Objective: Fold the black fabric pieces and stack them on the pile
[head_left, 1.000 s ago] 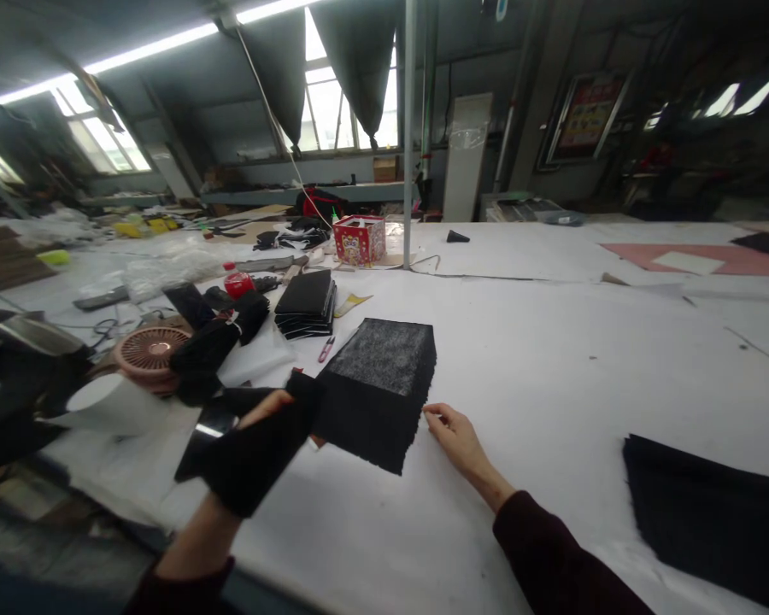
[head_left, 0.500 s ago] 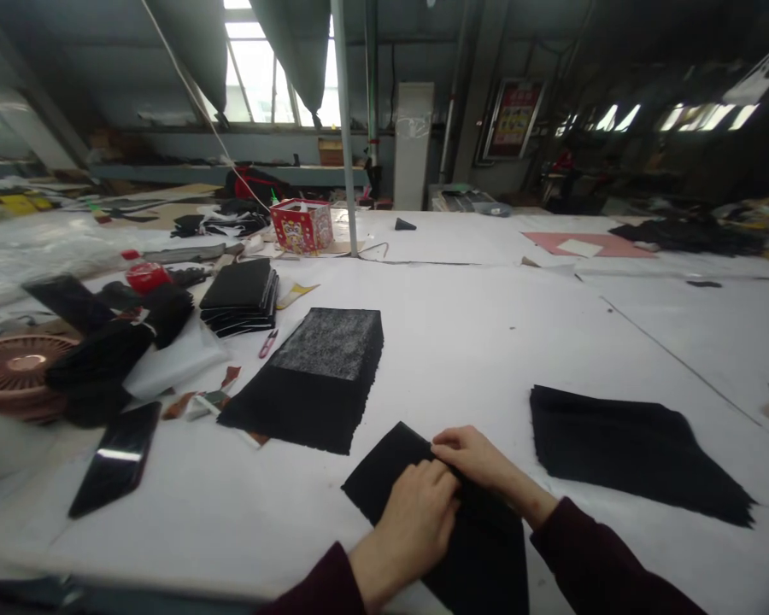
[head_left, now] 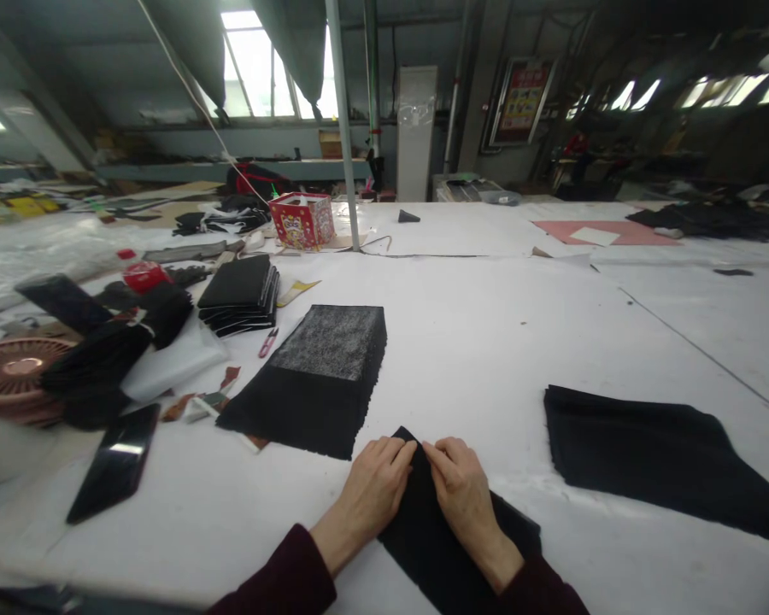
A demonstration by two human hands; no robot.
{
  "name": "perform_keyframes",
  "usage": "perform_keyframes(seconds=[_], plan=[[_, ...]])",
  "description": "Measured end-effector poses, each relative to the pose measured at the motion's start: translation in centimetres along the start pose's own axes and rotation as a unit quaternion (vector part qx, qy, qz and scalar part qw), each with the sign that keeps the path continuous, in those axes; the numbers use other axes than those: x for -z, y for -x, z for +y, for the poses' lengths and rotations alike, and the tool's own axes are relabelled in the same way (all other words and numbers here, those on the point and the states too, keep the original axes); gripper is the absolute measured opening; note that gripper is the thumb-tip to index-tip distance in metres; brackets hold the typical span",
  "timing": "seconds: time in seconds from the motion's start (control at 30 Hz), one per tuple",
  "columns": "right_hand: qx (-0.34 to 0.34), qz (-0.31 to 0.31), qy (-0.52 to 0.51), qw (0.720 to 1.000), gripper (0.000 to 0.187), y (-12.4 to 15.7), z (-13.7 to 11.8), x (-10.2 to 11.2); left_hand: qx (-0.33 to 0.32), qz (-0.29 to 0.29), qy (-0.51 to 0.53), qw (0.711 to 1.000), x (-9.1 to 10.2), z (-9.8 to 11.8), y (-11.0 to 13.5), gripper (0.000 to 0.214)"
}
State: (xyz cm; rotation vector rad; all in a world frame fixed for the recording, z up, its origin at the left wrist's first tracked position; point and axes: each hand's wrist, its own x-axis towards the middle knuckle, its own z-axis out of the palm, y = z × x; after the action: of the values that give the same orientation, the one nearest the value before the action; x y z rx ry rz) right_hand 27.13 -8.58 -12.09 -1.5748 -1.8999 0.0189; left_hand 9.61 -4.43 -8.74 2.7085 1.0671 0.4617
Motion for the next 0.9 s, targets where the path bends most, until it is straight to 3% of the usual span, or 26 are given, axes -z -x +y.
perform_keyframes(seconds=[0.17, 0.9], plan=[[0.056, 0.001, 0.031, 0.998, 0.031, 0.44, 0.0, -0.13, 0.004, -0.009, -0.034, 0.999, 0.0, -0.5, -0.15, 0.049], [0.102, -0.017, 0.08, 0.991, 0.035, 0.3, -0.37, -0.03, 0.051, -0.004, -0.015, 0.999, -0.24, -0.68, -0.21, 0.041]])
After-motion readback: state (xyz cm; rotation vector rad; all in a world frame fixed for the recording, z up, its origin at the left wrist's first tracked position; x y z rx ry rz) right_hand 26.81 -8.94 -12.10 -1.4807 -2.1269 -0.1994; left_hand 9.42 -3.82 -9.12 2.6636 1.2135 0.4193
